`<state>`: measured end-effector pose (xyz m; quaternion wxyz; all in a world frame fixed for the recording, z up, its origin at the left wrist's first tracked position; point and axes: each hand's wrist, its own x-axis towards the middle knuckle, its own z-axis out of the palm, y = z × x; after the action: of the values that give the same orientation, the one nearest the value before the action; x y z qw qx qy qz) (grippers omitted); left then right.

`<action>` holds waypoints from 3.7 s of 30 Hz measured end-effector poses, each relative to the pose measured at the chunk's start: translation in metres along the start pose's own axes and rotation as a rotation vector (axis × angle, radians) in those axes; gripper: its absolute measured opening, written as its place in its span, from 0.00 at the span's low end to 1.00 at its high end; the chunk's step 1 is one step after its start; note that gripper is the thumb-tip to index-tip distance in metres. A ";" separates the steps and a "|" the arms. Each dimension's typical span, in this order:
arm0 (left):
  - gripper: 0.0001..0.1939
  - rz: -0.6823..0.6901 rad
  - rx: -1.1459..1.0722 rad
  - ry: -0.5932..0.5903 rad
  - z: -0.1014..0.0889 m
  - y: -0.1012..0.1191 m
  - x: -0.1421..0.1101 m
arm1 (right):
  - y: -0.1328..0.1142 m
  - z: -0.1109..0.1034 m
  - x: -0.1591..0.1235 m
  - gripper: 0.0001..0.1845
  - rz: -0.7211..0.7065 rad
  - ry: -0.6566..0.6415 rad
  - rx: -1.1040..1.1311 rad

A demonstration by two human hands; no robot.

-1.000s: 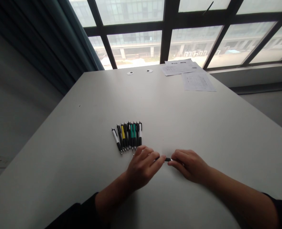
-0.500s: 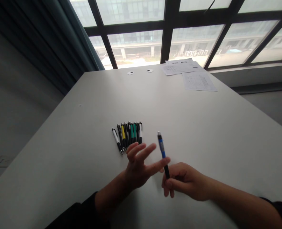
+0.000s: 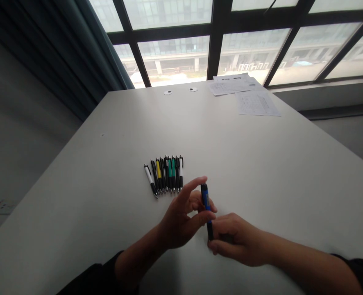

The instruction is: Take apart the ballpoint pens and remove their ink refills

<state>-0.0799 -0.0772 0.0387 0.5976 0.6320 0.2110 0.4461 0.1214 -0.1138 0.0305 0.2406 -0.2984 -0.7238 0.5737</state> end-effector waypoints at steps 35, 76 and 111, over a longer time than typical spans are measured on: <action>0.32 -0.336 0.083 0.278 0.001 -0.022 0.004 | 0.018 0.002 -0.001 0.15 -0.118 0.246 -0.856; 0.18 -0.319 0.589 -0.189 -0.012 -0.024 -0.001 | 0.042 -0.121 -0.048 0.23 0.900 0.420 -1.286; 0.10 -0.140 1.696 0.171 -0.046 -0.023 0.010 | 0.046 -0.127 -0.047 0.24 0.885 0.601 -1.243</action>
<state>-0.1065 -0.0384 0.0149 -0.0690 0.8152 0.5564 0.1454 0.2489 -0.0521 0.0139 -0.0336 -0.7762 -0.6296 0.0055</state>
